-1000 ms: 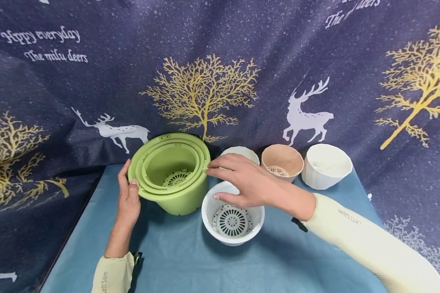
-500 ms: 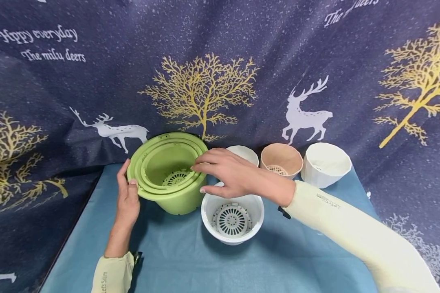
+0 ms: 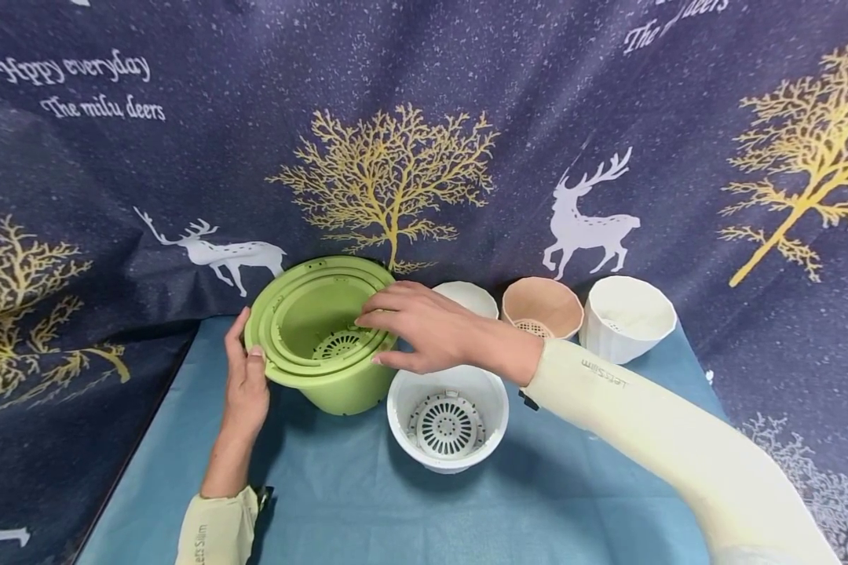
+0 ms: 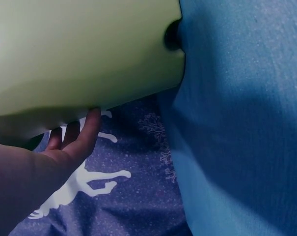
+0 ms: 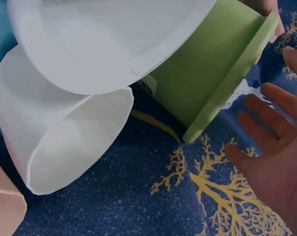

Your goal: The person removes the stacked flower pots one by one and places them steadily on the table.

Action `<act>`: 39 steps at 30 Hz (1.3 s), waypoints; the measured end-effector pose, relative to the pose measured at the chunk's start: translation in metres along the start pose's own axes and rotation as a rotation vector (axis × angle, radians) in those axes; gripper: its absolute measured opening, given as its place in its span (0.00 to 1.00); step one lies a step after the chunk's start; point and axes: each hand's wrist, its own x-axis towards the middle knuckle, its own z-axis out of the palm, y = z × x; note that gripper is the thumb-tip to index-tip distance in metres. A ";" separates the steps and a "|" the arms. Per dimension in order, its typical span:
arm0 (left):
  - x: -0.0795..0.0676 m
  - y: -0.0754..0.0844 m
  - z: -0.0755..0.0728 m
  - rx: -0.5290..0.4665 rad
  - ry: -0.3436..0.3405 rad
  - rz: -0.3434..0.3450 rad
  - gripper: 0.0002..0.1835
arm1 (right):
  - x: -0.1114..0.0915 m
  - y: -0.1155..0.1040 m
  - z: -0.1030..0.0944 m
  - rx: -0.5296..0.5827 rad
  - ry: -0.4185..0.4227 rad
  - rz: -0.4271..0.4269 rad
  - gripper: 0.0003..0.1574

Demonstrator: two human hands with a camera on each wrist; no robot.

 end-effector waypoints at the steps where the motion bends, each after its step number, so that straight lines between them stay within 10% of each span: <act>1: 0.000 0.000 0.000 -0.001 0.000 0.000 0.30 | 0.001 0.000 0.001 -0.002 -0.010 0.005 0.32; 39: 0.000 -0.003 -0.001 0.013 -0.008 0.002 0.30 | 0.031 0.002 0.022 -0.020 -0.370 0.197 0.39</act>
